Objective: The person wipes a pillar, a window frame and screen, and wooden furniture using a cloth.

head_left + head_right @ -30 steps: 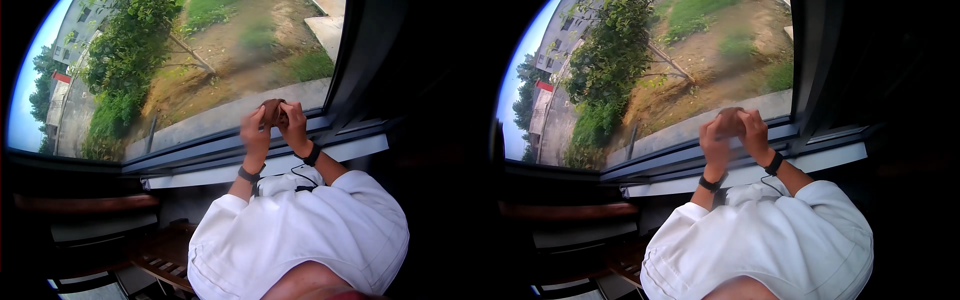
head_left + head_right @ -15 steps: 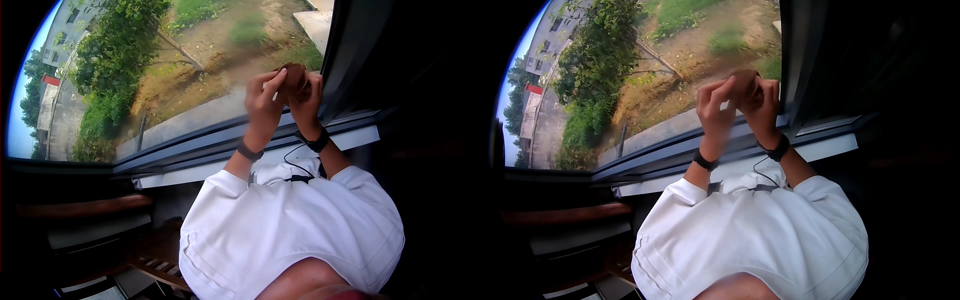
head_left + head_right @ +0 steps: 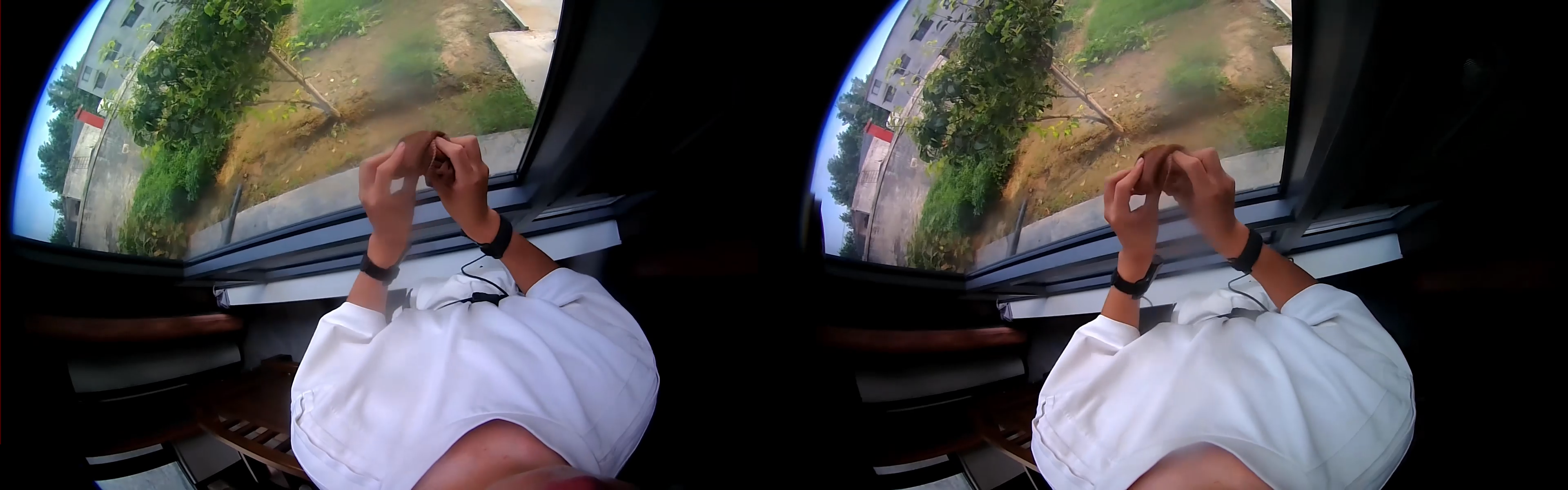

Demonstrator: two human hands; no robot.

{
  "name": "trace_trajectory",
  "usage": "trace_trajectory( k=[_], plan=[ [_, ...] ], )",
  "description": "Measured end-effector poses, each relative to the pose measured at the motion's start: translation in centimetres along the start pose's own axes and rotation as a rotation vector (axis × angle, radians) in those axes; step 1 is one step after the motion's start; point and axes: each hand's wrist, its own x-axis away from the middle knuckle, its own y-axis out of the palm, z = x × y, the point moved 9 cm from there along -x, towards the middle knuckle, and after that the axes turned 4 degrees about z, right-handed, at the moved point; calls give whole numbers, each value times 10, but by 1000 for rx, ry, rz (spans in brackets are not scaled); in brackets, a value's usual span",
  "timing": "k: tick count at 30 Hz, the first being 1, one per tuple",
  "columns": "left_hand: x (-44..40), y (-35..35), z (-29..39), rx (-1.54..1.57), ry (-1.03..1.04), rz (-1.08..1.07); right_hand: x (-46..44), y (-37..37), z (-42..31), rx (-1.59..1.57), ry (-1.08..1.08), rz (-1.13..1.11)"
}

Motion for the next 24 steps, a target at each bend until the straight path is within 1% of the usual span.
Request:
trace_trajectory(
  k=[3, 5, 8, 9, 12, 13, 17, 19, 24],
  plan=[
    [-42, -5, 23, 58, -50, 50, -46, -16, -29, -25, -59, 105],
    [-67, 0, 45, 121, -9, 66, -68, -30, -38, -9, -77, 189],
    [-76, 11, 59, 150, 44, 47, -73, -44, -30, 24, -103, 231],
    [-72, 15, 60, 145, 55, 33, -69, -46, -26, 20, -65, 199],
    [-51, 30, 59, 154, 42, -30, -43, -51, 1, -10, -6, 212],
    [-41, 34, 57, 156, 29, -55, -34, -53, 7, 3, -29, 222],
    [-4, 43, 36, 126, -23, -133, 3, -48, 28, 78, 32, 156],
    [13, 43, 22, 118, -58, -161, 22, -39, 40, 78, 75, 104],
    [28, 23, -1, 21, -103, -149, 40, -10, 43, 17, 43, -13]
  ],
)
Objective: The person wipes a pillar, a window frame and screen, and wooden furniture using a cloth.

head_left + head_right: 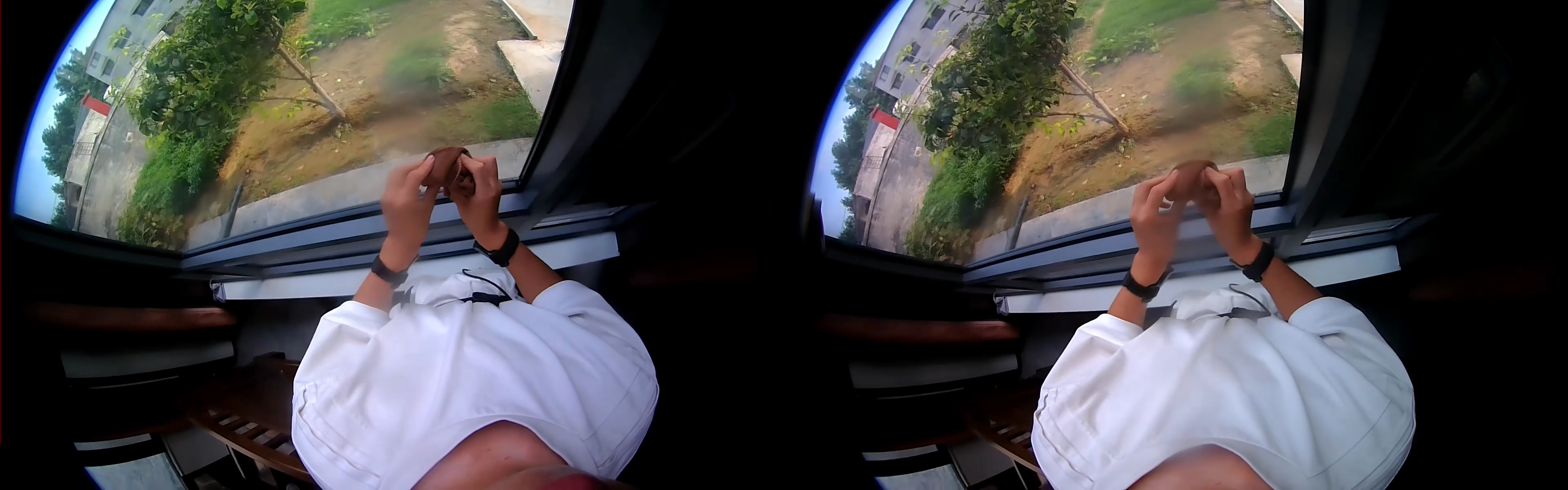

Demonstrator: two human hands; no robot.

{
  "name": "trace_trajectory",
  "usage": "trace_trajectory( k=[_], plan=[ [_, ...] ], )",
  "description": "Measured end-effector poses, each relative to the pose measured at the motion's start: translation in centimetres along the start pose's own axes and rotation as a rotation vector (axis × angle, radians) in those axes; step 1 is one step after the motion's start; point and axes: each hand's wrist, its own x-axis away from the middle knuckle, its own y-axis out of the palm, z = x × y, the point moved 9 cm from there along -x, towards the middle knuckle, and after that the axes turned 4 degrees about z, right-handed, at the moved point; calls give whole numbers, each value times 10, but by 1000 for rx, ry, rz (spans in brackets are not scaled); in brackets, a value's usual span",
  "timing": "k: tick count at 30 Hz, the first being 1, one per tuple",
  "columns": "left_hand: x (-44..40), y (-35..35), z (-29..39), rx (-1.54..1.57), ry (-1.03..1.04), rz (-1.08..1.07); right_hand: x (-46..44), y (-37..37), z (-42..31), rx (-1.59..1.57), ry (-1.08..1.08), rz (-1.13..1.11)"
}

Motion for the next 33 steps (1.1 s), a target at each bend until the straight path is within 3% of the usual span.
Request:
trace_trajectory(
  k=[10, 14, 24, 33],
  plan=[
    [-76, -45, 46, 28, 84, 230, -93, -8, -77, -111, -99, 103],
    [-73, -35, 48, 67, 59, 198, -94, -17, -76, -72, -150, 115],
    [21, 27, -12, 5, -67, -19, 8, -13, 14, 95, 31, -18],
    [103, 78, -63, -83, -324, -402, 92, -8, 76, 320, 407, -392]
  ],
)
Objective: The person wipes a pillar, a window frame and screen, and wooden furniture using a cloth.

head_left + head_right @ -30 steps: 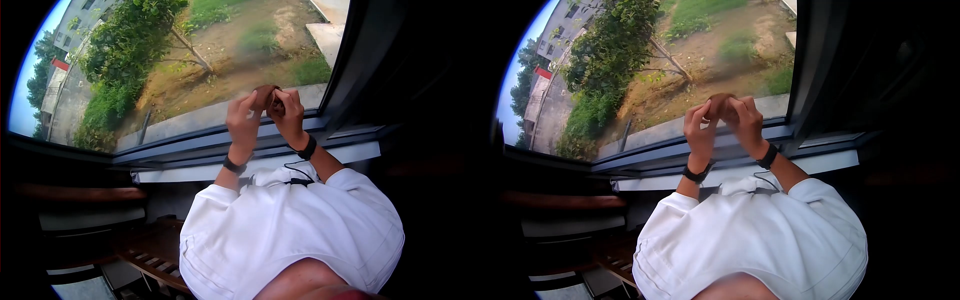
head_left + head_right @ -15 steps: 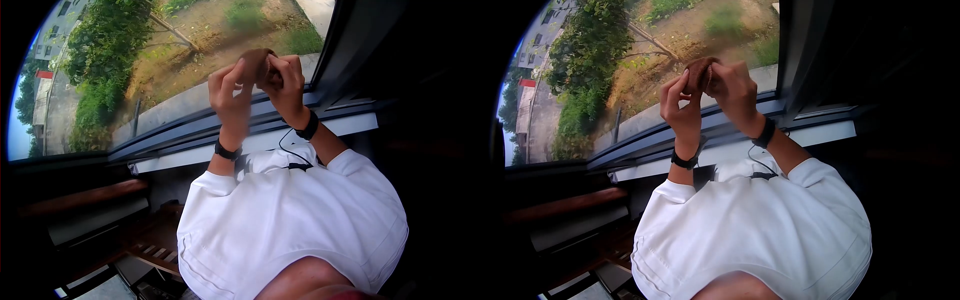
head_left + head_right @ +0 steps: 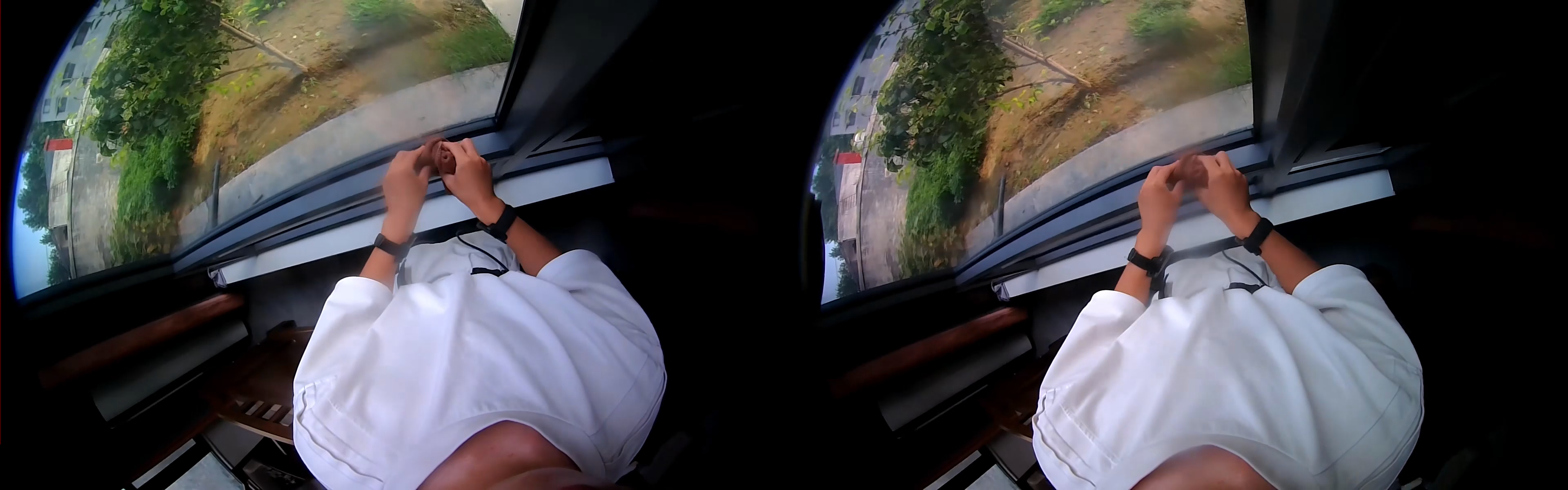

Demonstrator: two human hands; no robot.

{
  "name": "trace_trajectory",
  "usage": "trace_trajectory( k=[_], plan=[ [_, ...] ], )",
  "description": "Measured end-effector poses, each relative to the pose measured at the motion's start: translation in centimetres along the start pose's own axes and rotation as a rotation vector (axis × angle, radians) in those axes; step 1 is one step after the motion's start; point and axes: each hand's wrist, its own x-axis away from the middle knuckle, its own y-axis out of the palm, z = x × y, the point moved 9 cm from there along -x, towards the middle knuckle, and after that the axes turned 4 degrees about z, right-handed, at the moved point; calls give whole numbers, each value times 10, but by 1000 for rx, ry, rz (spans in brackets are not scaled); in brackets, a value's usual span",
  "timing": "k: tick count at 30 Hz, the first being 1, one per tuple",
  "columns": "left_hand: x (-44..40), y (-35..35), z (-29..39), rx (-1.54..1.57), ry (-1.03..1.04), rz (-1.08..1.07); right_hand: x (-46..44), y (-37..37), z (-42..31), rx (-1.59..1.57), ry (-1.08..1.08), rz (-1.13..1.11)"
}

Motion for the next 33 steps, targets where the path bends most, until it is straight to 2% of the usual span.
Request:
trace_trajectory(
  k=[5, 13, 19, 26, 29, 33],
  plan=[
    [4, 32, 3, 0, -30, -71, 2, -8, 27, 103, 144, -86],
    [0, 68, 24, 69, 16, -141, 8, -38, 51, 204, 200, 2],
    [10, 35, -4, 28, -71, -102, 10, -12, 26, 115, 149, -61],
    [29, -27, -58, 8, -214, -63, 17, 50, -24, 43, 50, -189],
    [33, -31, -71, 28, -177, -49, 20, 59, -30, 63, 59, -214],
    [23, -22, -50, 36, -110, -82, 22, 46, -15, 148, 125, -222]
  ],
)
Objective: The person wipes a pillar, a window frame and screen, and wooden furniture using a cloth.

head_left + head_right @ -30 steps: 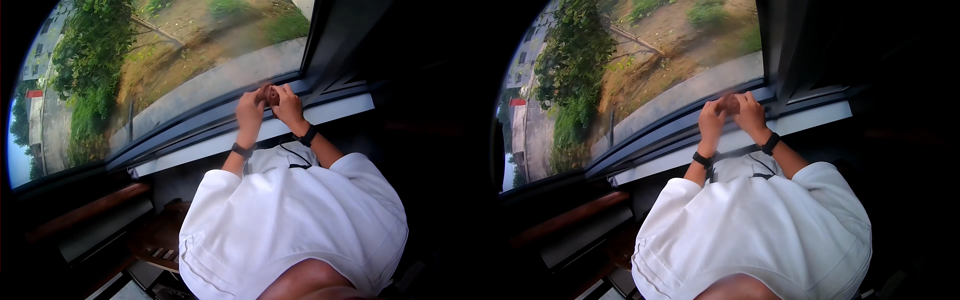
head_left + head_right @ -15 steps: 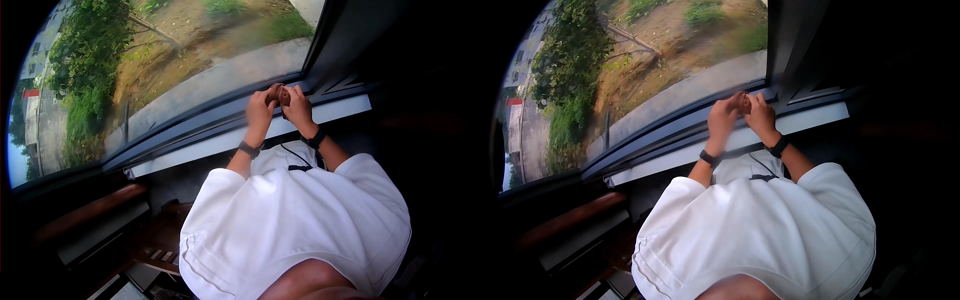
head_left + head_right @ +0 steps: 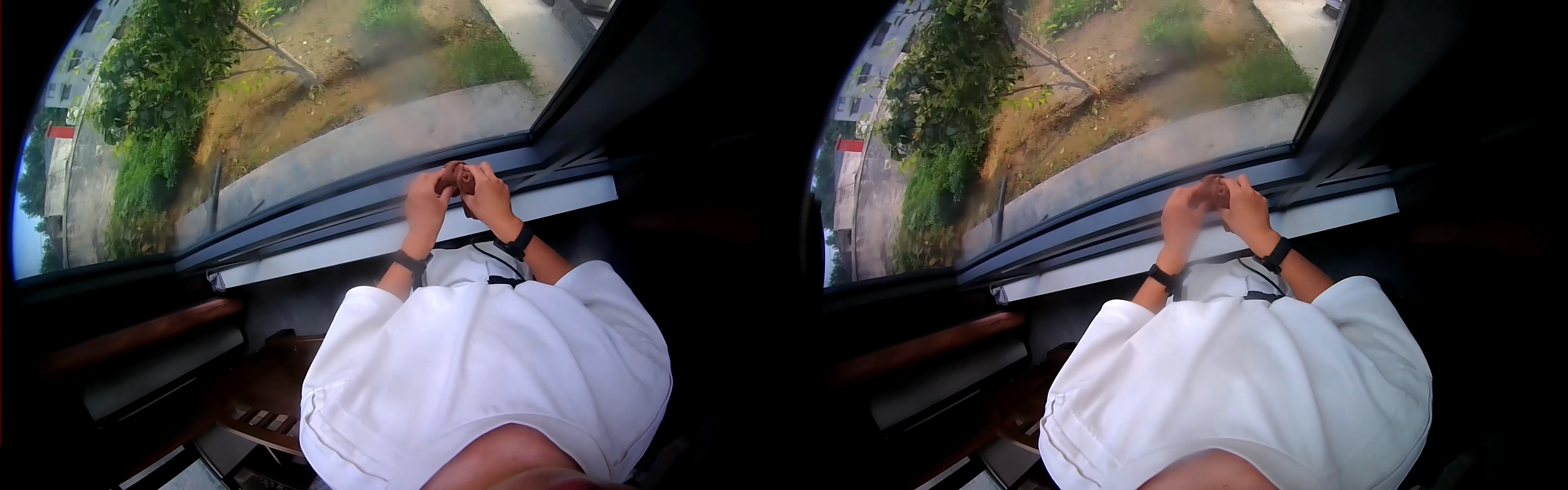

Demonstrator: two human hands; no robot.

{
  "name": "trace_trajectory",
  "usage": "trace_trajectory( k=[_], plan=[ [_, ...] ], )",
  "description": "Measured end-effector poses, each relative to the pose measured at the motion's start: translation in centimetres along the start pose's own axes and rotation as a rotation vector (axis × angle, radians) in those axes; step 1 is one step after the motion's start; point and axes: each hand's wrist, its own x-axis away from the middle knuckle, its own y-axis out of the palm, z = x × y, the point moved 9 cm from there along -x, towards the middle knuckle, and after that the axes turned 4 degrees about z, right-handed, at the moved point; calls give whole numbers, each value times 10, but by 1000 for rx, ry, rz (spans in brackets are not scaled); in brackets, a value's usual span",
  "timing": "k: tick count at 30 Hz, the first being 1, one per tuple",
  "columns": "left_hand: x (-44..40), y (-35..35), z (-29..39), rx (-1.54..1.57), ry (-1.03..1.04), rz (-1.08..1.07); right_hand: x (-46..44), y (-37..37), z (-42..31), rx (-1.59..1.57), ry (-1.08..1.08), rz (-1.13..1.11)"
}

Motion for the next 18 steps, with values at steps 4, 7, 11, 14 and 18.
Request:
trace_trajectory(
  k=[4, 7, 11, 14, 18],
  plan=[
    [1, 16, 8, 32, 48, -35, 8, -14, 11, 35, 63, 34],
    [6, 12, 0, 56, 35, -29, 12, -11, 4, 42, 67, 65],
    [12, 0, -22, 89, 16, 28, 15, 9, -9, 26, 29, 60],
    [19, -23, -35, 97, 20, 84, 16, 23, -28, 13, -3, 39],
    [31, -39, -55, 118, -26, 82, 22, 37, -49, 4, -44, -3]
  ],
)
